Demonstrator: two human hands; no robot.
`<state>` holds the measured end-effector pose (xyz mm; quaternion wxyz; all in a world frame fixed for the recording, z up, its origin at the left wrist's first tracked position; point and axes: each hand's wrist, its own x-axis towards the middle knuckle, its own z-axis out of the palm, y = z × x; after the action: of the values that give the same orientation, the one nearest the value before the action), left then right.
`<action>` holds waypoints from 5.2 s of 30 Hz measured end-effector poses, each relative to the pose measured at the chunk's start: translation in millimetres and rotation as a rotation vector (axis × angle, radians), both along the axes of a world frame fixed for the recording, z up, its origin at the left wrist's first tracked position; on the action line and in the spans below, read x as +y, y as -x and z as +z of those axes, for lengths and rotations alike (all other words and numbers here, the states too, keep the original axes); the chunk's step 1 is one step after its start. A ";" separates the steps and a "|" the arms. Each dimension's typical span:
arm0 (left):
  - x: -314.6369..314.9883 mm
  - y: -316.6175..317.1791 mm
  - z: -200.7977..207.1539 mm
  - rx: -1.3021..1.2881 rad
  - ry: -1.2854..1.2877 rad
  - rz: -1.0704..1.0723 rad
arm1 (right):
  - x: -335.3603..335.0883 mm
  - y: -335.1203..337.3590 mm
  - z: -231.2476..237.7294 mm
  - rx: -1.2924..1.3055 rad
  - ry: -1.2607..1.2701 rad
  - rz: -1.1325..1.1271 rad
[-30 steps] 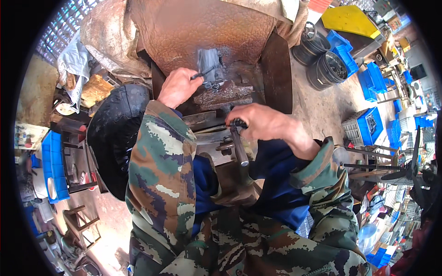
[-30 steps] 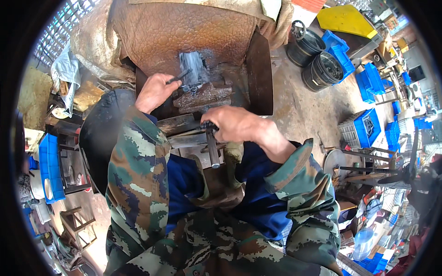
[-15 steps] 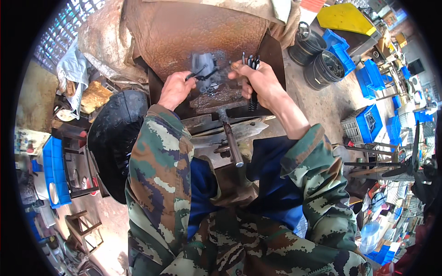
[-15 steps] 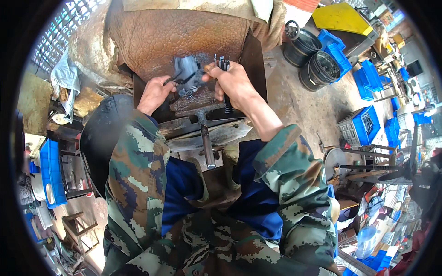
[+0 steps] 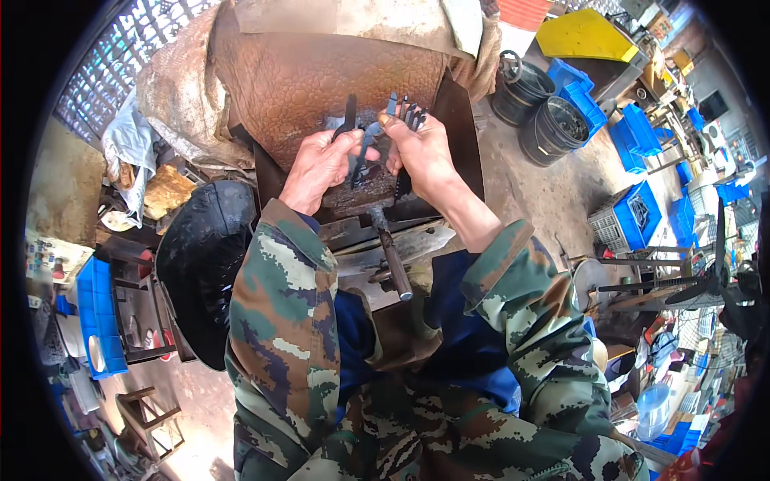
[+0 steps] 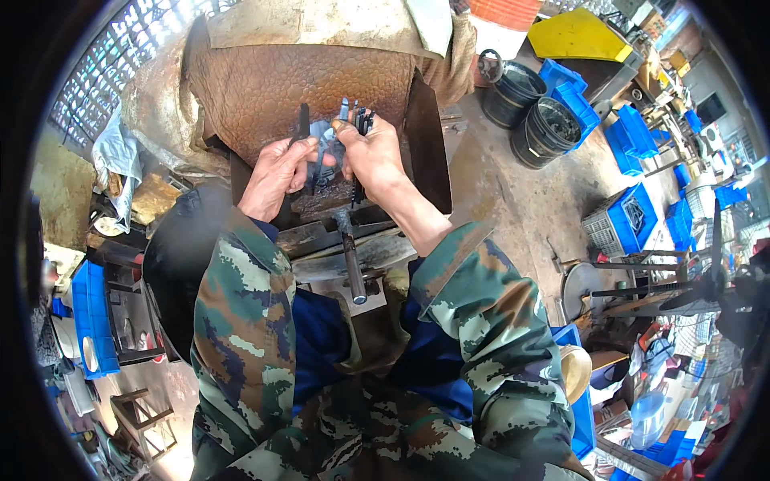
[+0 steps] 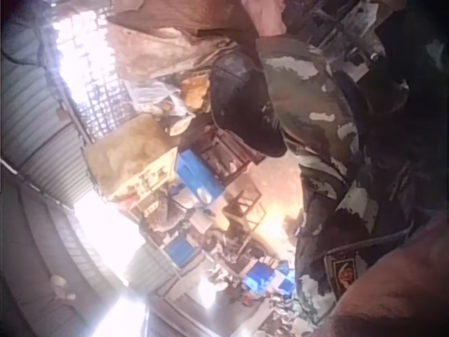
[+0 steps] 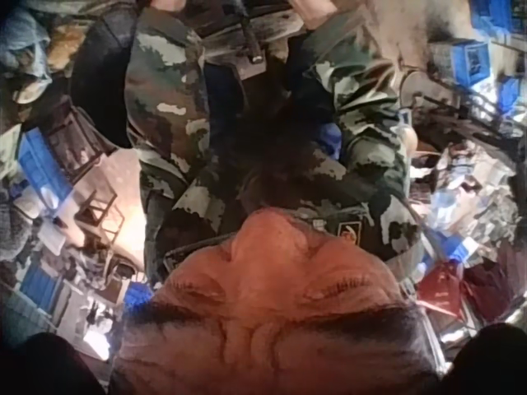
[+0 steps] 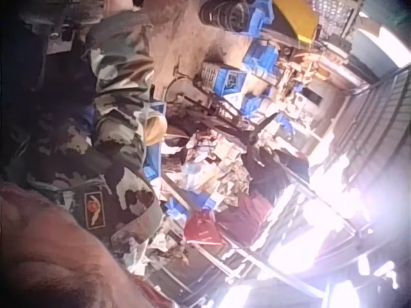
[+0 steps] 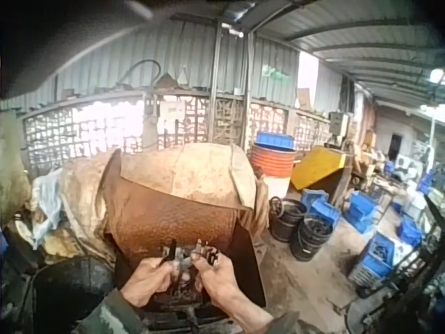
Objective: The recorder manually cleans and inspects small metal components using a scraping tool before placing them into a sorting tray.
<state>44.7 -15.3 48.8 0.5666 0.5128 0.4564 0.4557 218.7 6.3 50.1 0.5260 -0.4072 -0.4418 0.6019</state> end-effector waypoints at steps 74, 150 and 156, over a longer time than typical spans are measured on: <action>20.8 45.9 -60.3 0.636 -0.225 0.708 | -28.9 4.9 24.1 -0.305 -0.121 0.080; -22.6 -106.6 35.8 -0.527 -0.047 -0.541 | -111.1 -83.2 54.9 -0.473 0.106 -0.031; -10.6 -110.5 12.7 -0.444 -0.159 -0.597 | -108.3 -76.9 74.1 -0.568 0.193 0.012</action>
<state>155.2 -25.9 61.5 0.7180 0.5544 0.1163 0.4045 295.6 -102.0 124.3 0.3367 -0.6049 -0.5146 0.5060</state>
